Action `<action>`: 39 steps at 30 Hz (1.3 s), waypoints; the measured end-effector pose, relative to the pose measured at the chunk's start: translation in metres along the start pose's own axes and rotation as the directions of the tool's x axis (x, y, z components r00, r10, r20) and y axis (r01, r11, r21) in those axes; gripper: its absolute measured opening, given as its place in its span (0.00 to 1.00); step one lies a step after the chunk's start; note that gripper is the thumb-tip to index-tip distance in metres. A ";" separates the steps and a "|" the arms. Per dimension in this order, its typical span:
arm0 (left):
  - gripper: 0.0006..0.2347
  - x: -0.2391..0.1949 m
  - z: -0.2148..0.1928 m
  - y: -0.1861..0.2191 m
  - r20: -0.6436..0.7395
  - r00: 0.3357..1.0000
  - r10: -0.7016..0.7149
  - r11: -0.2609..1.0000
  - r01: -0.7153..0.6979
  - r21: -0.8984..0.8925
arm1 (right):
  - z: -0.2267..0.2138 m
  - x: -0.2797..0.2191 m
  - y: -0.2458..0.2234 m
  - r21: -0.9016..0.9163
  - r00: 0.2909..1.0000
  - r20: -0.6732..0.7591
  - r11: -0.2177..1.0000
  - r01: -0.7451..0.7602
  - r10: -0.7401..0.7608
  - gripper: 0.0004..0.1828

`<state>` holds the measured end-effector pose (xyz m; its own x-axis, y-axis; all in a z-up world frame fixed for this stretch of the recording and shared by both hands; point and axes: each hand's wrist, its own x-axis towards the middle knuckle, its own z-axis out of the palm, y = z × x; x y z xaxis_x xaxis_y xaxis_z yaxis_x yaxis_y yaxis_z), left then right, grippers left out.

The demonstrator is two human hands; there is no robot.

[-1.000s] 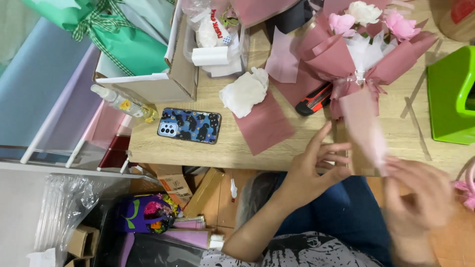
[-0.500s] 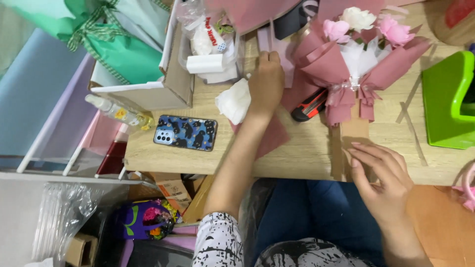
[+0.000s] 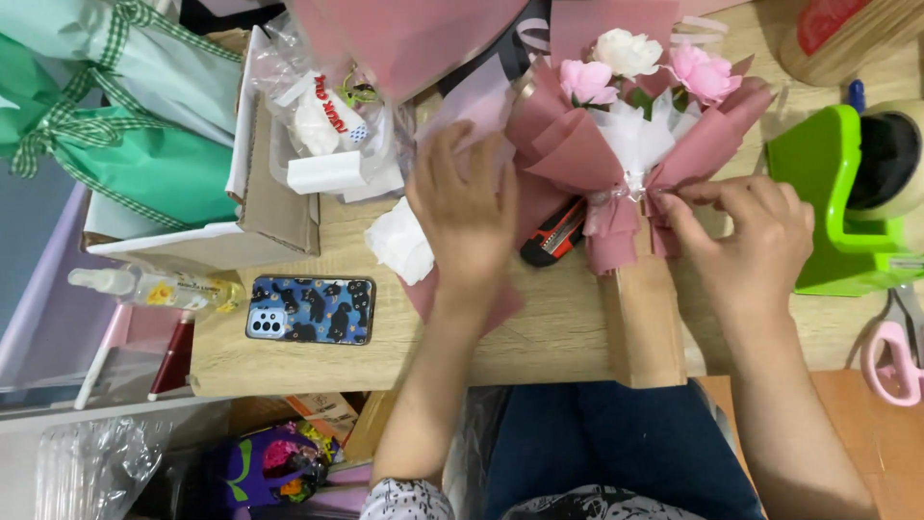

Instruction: The person wraps a small bouquet of artificial flowers with pink paper, ties a ribbon around the base, and trims the excess with scissors. They then fold a sheet of pink paper on the table.

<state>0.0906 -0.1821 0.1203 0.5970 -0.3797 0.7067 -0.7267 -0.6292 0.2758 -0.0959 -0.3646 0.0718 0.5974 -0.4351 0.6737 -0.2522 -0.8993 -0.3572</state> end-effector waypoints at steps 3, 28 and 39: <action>0.08 -0.018 -0.026 0.046 -0.169 0.978 0.119 0.993 -0.116 0.027 | 0.015 0.002 0.000 -0.239 0.997 0.057 0.970 -0.033 0.048 0.14; 0.09 -0.047 0.043 0.103 -0.008 0.991 0.136 0.952 -0.133 -0.276 | 0.002 -0.001 -0.007 0.333 0.951 0.126 0.891 -0.309 0.282 0.02; 0.06 -0.046 0.040 0.097 0.098 0.992 0.076 0.881 -0.021 -0.472 | 0.014 -0.017 0.006 0.490 0.915 0.039 0.790 -0.368 0.402 0.03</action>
<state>0.0060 -0.2529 0.0884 0.5702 -0.4913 0.6584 -0.8135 -0.2263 0.5357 -0.0968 -0.3621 0.0492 0.4747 -0.7580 0.4472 -0.0466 -0.5291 -0.8473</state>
